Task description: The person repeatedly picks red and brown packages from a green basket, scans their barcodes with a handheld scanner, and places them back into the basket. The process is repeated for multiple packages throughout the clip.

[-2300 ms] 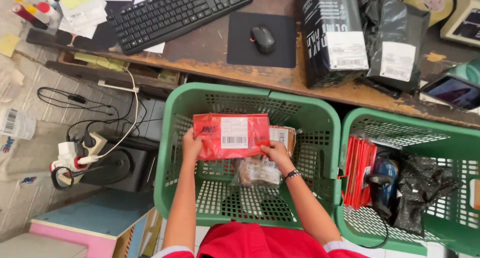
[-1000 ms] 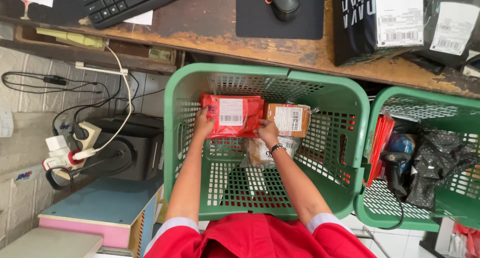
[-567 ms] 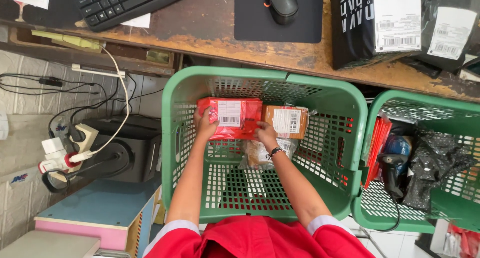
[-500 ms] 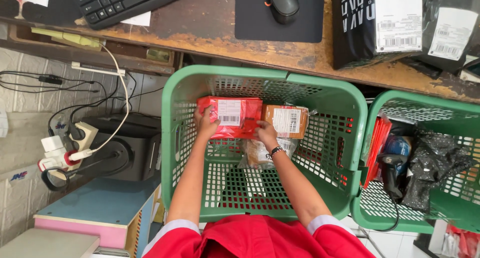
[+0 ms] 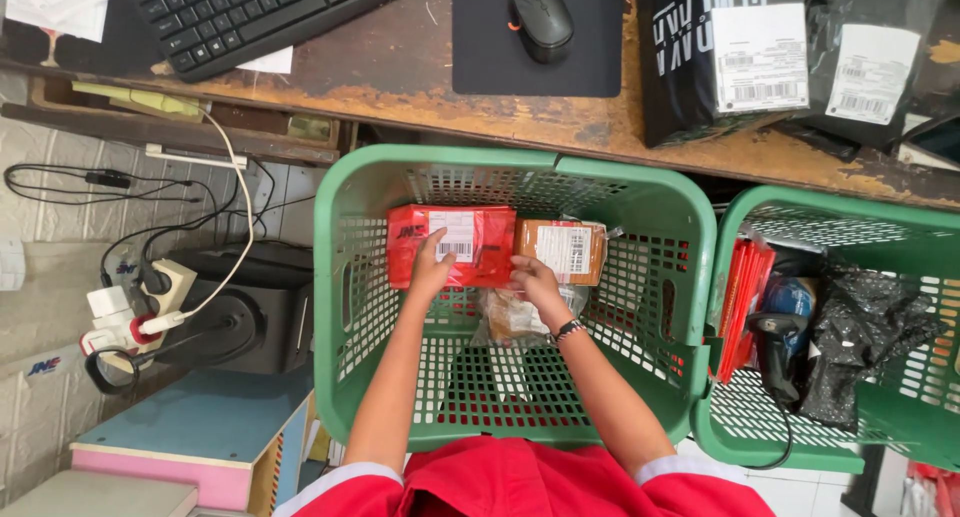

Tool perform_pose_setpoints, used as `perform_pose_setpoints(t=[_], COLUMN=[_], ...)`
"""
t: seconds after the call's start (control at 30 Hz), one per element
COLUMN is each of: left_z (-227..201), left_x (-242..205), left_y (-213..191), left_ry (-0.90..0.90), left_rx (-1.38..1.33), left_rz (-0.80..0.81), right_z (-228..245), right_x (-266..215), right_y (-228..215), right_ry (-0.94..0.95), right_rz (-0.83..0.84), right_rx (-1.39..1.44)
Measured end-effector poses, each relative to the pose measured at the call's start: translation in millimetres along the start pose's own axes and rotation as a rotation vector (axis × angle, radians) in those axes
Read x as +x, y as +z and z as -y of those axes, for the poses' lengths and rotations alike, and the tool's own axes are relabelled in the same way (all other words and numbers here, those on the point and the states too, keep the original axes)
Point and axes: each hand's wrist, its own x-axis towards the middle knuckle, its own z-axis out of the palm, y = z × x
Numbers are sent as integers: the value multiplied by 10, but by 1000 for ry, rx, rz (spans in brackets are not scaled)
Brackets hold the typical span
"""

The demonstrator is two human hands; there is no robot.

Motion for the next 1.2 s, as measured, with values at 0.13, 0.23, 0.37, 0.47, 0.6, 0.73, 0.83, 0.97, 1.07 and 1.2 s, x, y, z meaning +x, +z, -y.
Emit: perform_pose_setpoints(t=[0.13,0.23,0.37,0.47,0.6,0.73,0.83,0.97,1.07,1.2], left_z=[-204,-443,-866,-1293,-2040,-2854,-3311,-3594,-3666,-3756], left_x=[-145,-285,-466,-619,-976,-1427,-1746,-1991,-2124,-2251], left_y=[155,338,709,969,1220,1471,1697,2033,2256,2506], left_ry=[-37,-37,-51,99,174,343,485,633,660,743], left_rx=[-181,-245,-282,-376,-256,-101,6,63,71,131], left_rz=[62,113,210,292,282,248,200,158,206,258], right_z=[137,281,478,554,528,422,223,-208,-628,-1091], right_x=[-316,-591,-946,-1143,-1354,-1502,-1525,-1381,-1220,-1060], right_y=[-194,-411,-792,-1137,-1692,-2290,-2657,-3110,-3408,-3785], right_ry=[-32,-80,-170,-239,-372,-403,-437,-521,-431,-244], right_rz=[44,44,-25,-79,-160,-160,-262,-430,-521,-664], right_rx=[90,119,126,152,156,341,383,148,19,-389])
